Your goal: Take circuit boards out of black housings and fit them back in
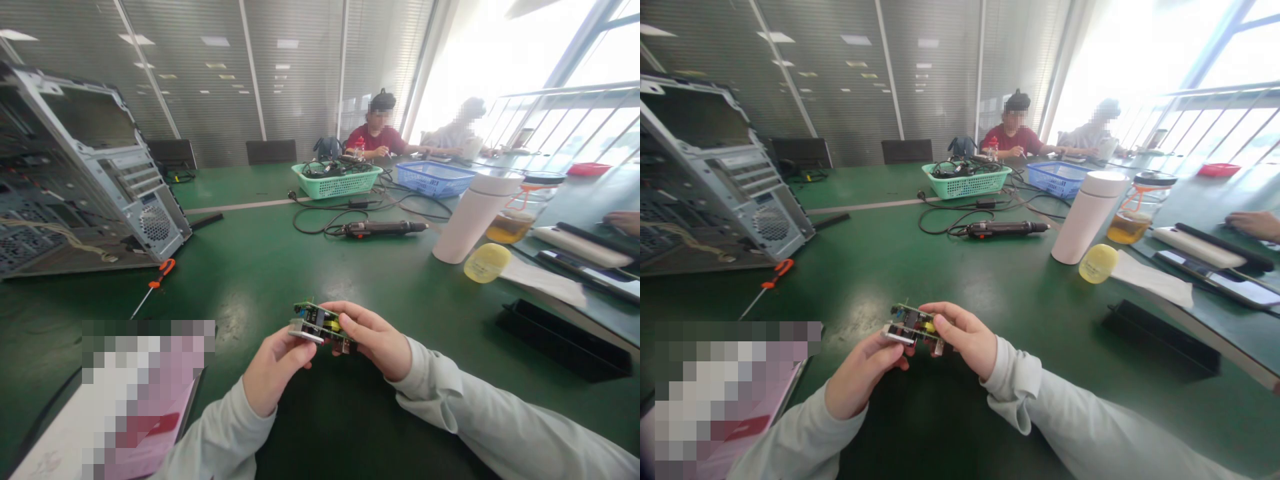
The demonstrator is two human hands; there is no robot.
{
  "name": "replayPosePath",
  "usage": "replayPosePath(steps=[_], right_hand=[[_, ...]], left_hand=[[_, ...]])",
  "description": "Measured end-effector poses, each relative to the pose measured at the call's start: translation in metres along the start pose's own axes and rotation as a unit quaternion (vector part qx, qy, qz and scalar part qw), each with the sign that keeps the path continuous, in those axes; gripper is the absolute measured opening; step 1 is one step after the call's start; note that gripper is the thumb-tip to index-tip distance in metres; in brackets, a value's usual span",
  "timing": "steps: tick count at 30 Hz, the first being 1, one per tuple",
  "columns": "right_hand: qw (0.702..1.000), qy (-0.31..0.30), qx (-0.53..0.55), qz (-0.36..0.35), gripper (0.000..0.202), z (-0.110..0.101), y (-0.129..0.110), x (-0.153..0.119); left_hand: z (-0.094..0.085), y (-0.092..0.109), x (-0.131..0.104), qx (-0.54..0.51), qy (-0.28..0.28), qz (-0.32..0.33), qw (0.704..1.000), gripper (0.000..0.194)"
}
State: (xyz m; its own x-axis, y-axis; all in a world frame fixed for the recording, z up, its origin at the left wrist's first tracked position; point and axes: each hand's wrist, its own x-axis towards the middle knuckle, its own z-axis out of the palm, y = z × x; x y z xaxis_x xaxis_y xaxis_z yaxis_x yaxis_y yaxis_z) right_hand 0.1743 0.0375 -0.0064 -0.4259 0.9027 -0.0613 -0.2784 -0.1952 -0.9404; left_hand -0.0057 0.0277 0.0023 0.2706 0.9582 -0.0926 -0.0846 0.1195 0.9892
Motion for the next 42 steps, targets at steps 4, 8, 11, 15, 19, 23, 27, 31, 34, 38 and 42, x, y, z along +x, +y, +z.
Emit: replayPosePath(steps=[4, 8, 11, 15, 19, 23, 27, 31, 34, 38, 42], right_hand=[[0.998, -0.020, -0.050, -0.033, 0.056, -0.002, -0.001, -0.002], [0.993, -0.033, -0.092, -0.071, 0.052, -0.001, -0.002, -0.004], [0.994, -0.033, -0.061, -0.084, 0.049, 0.004, -0.001, -0.005], [0.998, -0.015, 0.055, -0.040, 0.053, 0.012, -0.002, -0.006], [0.991, 0.008, 0.133, -0.011, 0.052, 0.015, -0.007, -0.006], [0.981, 0.009, 0.192, 0.036, 0.046, 0.009, -0.006, -0.003], [0.978, -0.018, 0.196, 0.071, 0.042, 0.004, -0.004, -0.001], [0.976, -0.008, 0.201, 0.082, 0.031, 0.006, -0.006, -0.001], [0.968, -0.042, 0.225, 0.105, 0.026, 0.008, -0.008, -0.003], [0.946, -0.033, 0.288, 0.148, 0.021, 0.005, -0.010, -0.003], [0.928, 0.012, 0.336, 0.162, 0.027, -0.005, -0.013, 0.000]], left_hand=[[0.003, -0.001, -0.003, 0.012, -0.025, 0.025, 0.999, 0.012], [0.005, -0.007, -0.005, -0.011, -0.026, 0.020, 0.999, 0.028], [0.004, -0.014, -0.004, -0.023, 0.001, 0.032, 0.999, 0.034], [-0.001, -0.022, -0.003, -0.031, -0.013, 0.039, 0.999, 0.027], [-0.004, -0.021, -0.005, -0.045, -0.045, 0.038, 0.997, 0.031], [-0.005, -0.015, -0.006, -0.088, -0.111, 0.019, 0.990, 0.045], [-0.003, -0.010, -0.007, -0.158, -0.184, -0.038, 0.969, 0.055], [-0.004, -0.010, -0.004, -0.218, -0.235, -0.055, 0.946, 0.055], [-0.005, -0.011, -0.002, -0.227, -0.267, -0.039, 0.936, 0.049], [-0.007, -0.008, -0.002, -0.218, -0.277, -0.015, 0.935, 0.050], [-0.011, -0.001, -0.003, -0.201, -0.244, -0.003, 0.949, 0.049]])
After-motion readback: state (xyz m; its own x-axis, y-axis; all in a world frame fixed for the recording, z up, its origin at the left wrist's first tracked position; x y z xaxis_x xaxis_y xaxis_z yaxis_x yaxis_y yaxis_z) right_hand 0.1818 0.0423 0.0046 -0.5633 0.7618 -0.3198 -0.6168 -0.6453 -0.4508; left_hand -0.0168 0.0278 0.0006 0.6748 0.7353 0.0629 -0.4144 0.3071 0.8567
